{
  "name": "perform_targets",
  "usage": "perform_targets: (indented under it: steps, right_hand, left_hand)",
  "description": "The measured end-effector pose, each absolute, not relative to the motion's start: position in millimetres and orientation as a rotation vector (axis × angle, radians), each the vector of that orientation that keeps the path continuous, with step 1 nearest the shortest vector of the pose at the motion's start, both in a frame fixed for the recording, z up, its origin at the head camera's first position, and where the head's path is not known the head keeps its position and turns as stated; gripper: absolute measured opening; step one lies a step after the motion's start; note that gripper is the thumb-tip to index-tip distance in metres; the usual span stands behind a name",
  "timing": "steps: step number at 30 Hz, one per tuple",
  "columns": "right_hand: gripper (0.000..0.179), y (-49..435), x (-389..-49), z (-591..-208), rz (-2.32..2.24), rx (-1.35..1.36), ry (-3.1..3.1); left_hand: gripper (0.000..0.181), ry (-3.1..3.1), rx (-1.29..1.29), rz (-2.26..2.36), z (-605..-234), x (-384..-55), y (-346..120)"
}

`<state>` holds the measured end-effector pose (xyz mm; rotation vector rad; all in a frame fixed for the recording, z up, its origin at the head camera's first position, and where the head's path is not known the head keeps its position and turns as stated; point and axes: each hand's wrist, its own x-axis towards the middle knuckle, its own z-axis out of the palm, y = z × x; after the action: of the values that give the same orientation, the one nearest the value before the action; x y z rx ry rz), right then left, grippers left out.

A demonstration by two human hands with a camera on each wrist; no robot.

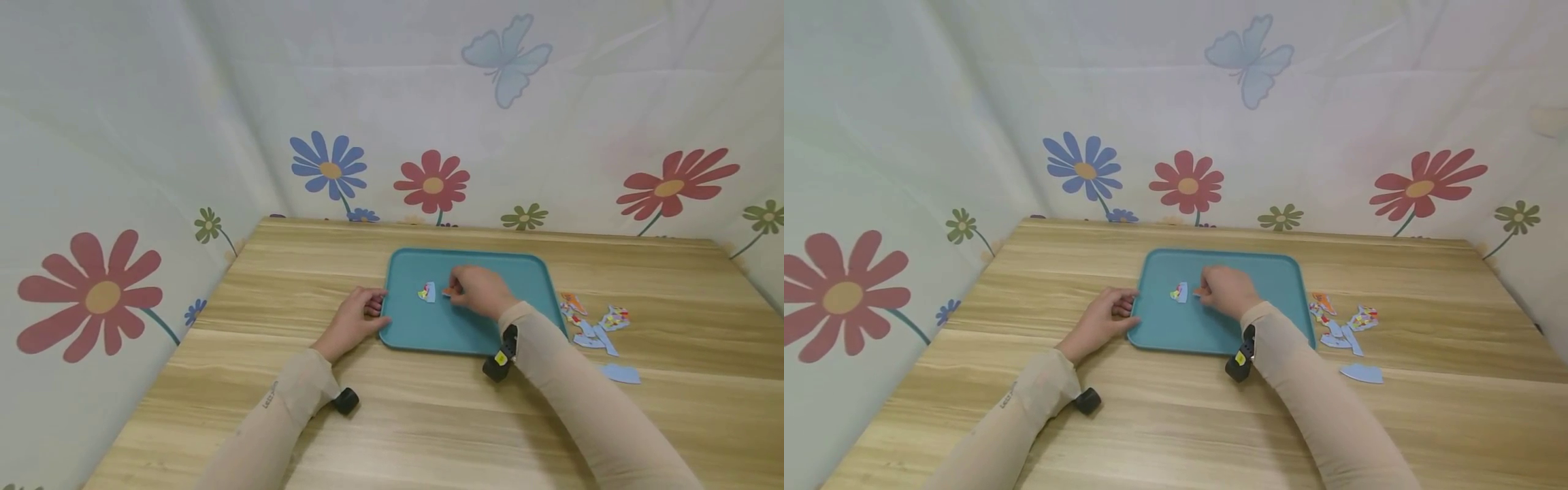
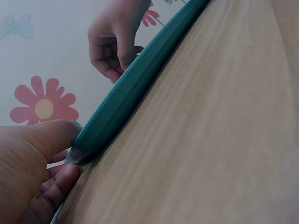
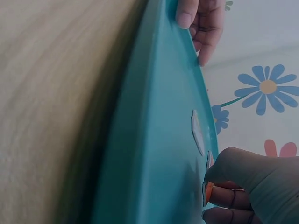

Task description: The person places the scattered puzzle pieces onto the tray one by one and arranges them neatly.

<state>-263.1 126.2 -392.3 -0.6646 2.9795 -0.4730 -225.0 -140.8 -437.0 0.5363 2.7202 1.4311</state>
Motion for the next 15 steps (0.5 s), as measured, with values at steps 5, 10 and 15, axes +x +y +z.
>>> perform_targets:
  steps: [5, 10, 15]
  right_hand:
    - [0.010, 123.5, -263.3, -394.3, -0.437, -0.662, 2.982]
    - [0.010, 121.5, -263.3, -395.2, -0.425, -0.664, 2.991]
    - [0.010, 121.0, -263.3, -396.1, -0.417, -0.674, 3.005]
  left_hand:
    - [0.049, 2.724, 0.537, 1.424, -436.9, -225.0, -140.3]
    - [0.049, 2.729, 0.547, 1.419, -437.2, -225.2, -140.4]
    - [0.050, 2.733, 0.546, 1.419, -438.1, -226.2, -140.8]
